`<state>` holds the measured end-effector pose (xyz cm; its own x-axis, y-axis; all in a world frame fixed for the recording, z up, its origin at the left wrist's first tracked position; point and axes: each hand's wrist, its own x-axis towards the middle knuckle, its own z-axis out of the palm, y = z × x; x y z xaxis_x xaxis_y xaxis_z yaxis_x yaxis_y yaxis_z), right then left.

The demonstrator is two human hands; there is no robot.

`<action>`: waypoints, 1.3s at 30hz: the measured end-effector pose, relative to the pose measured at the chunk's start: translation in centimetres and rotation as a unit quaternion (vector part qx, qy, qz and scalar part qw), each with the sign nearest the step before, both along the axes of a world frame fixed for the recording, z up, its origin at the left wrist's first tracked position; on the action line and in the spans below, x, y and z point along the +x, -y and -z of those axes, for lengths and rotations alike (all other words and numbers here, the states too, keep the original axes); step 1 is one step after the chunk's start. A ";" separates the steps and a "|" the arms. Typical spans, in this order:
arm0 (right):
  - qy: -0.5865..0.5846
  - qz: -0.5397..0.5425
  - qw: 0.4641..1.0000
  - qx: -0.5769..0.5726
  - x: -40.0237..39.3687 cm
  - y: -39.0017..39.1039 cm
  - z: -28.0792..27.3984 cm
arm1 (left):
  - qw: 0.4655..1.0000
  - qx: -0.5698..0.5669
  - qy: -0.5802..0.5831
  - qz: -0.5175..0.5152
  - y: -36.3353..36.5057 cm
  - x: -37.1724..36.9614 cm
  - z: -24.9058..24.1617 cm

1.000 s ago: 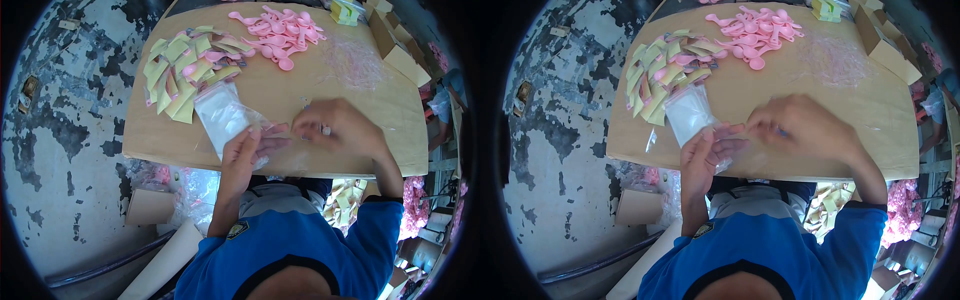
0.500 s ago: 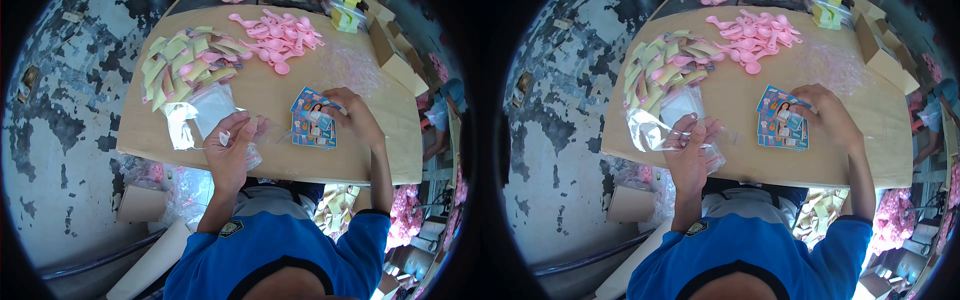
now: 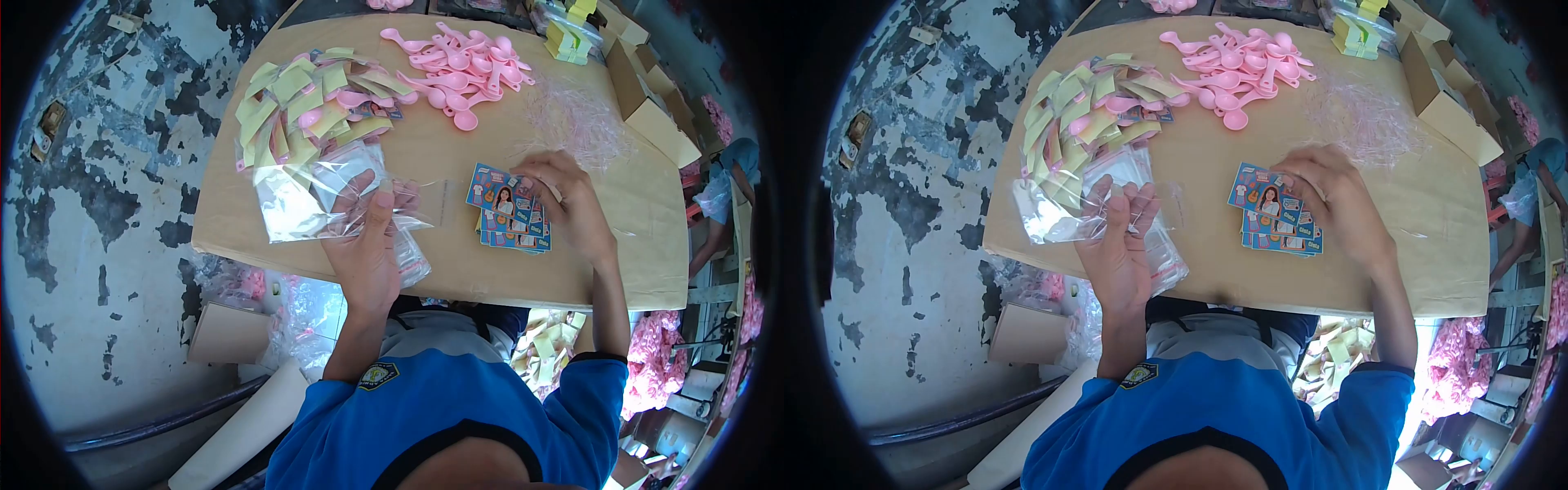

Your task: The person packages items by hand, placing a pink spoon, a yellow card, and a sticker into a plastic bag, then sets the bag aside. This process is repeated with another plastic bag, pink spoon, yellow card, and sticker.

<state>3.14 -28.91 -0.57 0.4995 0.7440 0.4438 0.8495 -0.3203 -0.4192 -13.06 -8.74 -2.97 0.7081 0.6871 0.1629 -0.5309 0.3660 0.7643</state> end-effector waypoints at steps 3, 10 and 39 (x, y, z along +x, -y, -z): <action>-0.239 -0.011 0.971 0.018 -2.1 -0.7 -0.3 | 1.000 -0.013 0.000 0.002 0.2 0.1 -0.2; -0.378 -0.056 0.910 0.161 -4.9 -2.7 0.3 | 1.000 -0.018 -0.015 -0.012 1.3 0.4 -0.4; -0.520 -0.214 0.826 0.048 -4.8 -5.9 -1.6 | 0.960 0.169 0.123 0.188 0.8 -0.7 -0.2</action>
